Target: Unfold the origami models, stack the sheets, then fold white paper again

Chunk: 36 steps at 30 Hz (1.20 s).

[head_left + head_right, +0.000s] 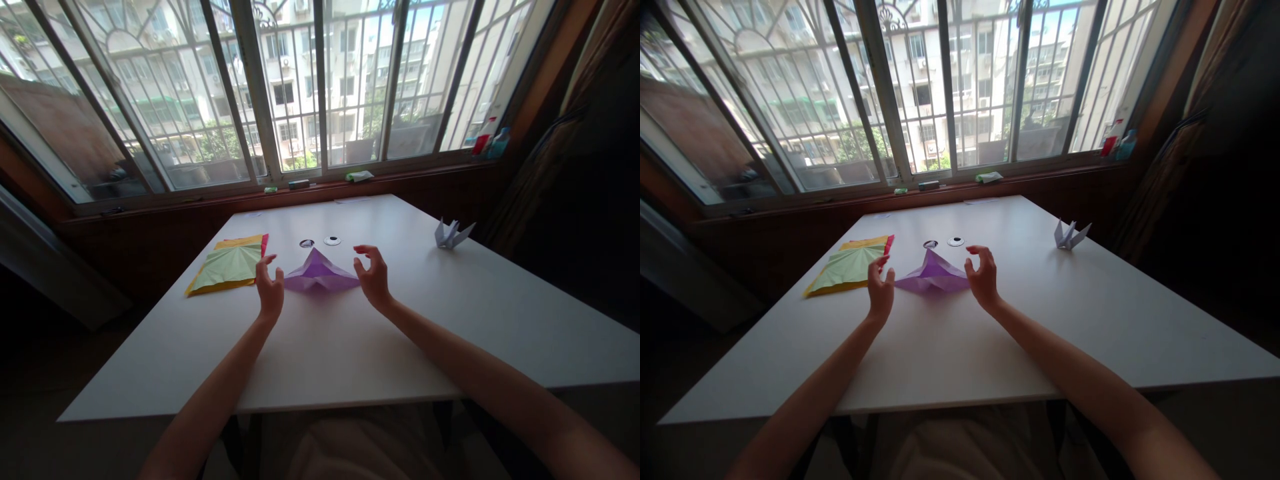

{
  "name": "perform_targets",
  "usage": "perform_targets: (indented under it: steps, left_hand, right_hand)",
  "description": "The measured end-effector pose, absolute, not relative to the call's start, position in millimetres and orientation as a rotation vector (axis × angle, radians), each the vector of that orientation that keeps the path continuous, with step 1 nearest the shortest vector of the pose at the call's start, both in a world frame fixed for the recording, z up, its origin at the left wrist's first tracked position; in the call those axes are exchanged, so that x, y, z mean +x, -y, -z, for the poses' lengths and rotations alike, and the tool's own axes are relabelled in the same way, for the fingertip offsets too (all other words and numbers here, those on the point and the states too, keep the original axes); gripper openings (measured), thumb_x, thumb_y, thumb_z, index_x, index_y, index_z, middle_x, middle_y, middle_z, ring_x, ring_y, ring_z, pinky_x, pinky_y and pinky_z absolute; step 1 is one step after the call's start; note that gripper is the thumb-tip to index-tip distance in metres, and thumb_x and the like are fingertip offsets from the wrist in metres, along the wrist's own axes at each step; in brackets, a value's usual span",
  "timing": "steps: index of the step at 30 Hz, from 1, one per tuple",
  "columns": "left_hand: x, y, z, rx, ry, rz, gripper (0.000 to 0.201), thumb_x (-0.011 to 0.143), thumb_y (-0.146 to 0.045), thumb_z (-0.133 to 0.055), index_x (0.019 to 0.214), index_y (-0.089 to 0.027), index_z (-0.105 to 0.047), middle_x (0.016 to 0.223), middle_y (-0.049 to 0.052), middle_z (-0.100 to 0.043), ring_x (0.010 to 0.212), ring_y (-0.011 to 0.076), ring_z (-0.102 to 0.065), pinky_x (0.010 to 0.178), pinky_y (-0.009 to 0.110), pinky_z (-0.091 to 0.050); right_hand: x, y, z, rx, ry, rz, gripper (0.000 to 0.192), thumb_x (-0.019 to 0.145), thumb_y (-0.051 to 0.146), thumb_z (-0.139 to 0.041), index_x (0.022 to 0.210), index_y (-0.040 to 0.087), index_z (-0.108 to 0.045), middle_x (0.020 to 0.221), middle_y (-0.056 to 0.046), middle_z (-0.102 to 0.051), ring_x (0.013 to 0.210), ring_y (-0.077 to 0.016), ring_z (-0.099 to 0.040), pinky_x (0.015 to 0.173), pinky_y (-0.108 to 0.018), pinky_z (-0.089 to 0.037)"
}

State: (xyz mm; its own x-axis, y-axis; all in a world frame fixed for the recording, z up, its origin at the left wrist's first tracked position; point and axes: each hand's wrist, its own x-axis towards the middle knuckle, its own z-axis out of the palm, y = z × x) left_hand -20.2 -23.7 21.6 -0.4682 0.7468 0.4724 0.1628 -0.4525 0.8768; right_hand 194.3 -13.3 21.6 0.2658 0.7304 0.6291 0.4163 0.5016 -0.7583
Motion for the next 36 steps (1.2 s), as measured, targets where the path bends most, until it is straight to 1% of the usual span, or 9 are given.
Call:
perform_targets:
  steps: [6, 9, 12, 15, 18, 22, 26, 31, 36]
  left_hand:
    - [4, 41, -25, 1.596, -0.982, -1.525, 0.013, 0.075, -0.016, -0.056, 0.079, -0.022, -0.067, 0.093, 0.005, -0.064, 0.1, 0.0199, -0.053, 0.098, 0.029, -0.028]
    - [5, 40, -20, 1.549, -0.986, -1.414, 0.018, 0.077, -0.018, -0.055, 0.063, -0.022, -0.066, 0.078, 0.003, -0.066, 0.089, 0.0196, -0.057, 0.096, 0.03, -0.03]
    - [2, 37, -15, 1.584, -1.003, -1.319, 0.023, 0.077, -0.02, -0.056, 0.056, -0.021, -0.065, 0.065, 0.003, -0.063, 0.074, 0.019, -0.058, 0.085, 0.028, -0.036]
    - [0, 34, -11, 1.656, -1.057, -1.289, 0.021, 0.074, -0.022, -0.061, 0.054, -0.021, -0.066, 0.059, 0.003, -0.061, 0.064, 0.0176, -0.055, 0.072, 0.025, -0.037]
    - [0, 35, -10, 1.698, -1.106, -1.265, 0.017, 0.072, -0.024, -0.064, 0.056, -0.022, -0.067, 0.056, 0.003, -0.06, 0.059, 0.0164, -0.052, 0.067, 0.023, -0.035]
    - [-2, 37, -9, 1.534, -1.18, -1.256, 0.013, 0.068, -0.022, -0.068, 0.055, -0.023, -0.066, 0.054, 0.002, -0.059, 0.058, 0.0166, -0.053, 0.062, 0.022, -0.034]
    - [-3, 34, -5, 1.689, -1.213, -1.243, 0.01, 0.063, -0.016, -0.069, 0.065, -0.026, -0.067, 0.06, 0.002, -0.061, 0.063, 0.0188, -0.056, 0.068, 0.025, -0.039]
    - [-2, 30, 5, 2.116, -1.278, -1.118, 0.031, 0.067, -0.009, -0.059, 0.092, -0.027, -0.065, 0.083, 0.006, -0.063, 0.08, 0.0229, -0.058, 0.079, 0.033, -0.042]
    - [-3, 28, 12, 2.37, -1.341, -0.926, 0.041, 0.072, -0.013, -0.05, 0.112, -0.02, -0.055, 0.117, 0.013, -0.053, 0.114, 0.0265, -0.045, 0.098, 0.038, -0.032]
  right_hand:
    - [184, 26, -19, -0.923, 1.827, -0.442, 0.021, 0.083, 0.028, -0.044, 0.094, 0.026, -0.062, 0.097, -0.004, -0.065, 0.095, -0.0204, -0.056, 0.088, -0.036, -0.037]
    - [183, 25, -14, -0.93, 1.887, -0.554, 0.025, 0.084, 0.036, -0.043, 0.082, 0.026, -0.066, 0.086, -0.002, -0.067, 0.087, -0.0201, -0.059, 0.088, -0.035, -0.036]
    - [184, 25, -11, -0.978, 1.857, -0.646, 0.025, 0.079, 0.041, -0.051, 0.069, 0.025, -0.067, 0.072, -0.002, -0.067, 0.077, -0.0197, -0.06, 0.081, -0.033, -0.039]
    - [183, 27, -11, -1.007, 1.897, -0.597, 0.017, 0.076, 0.037, -0.057, 0.07, 0.025, -0.068, 0.07, -0.002, -0.067, 0.069, -0.0186, -0.059, 0.071, -0.03, -0.041]
    - [181, 28, -11, -1.008, 1.987, -0.475, 0.016, 0.078, 0.03, -0.054, 0.078, 0.026, -0.068, 0.075, -0.002, -0.068, 0.066, -0.0169, -0.058, 0.065, -0.028, -0.04]
    - [181, 27, -9, -1.055, 1.986, -0.417, 0.014, 0.076, 0.026, -0.055, 0.077, 0.027, -0.069, 0.071, -0.001, -0.068, 0.062, -0.0164, -0.059, 0.061, -0.026, -0.04]
    - [181, 25, -8, -1.112, 2.029, -0.395, 0.022, 0.073, 0.019, -0.055, 0.088, 0.029, -0.068, 0.081, -0.001, -0.07, 0.072, -0.0204, -0.063, 0.068, -0.031, -0.044]
    - [181, 22, -4, -1.169, 2.122, -0.358, 0.051, 0.067, 0.01, -0.056, 0.115, 0.029, -0.055, 0.113, -0.005, -0.06, 0.09, -0.0237, -0.061, 0.079, -0.036, -0.046]
    - [182, 17, 4, -1.166, 2.281, -0.221, 0.059, 0.068, 0.019, -0.059, 0.125, 0.022, -0.045, 0.131, -0.011, -0.046, 0.119, -0.0271, -0.044, 0.096, -0.04, -0.037]
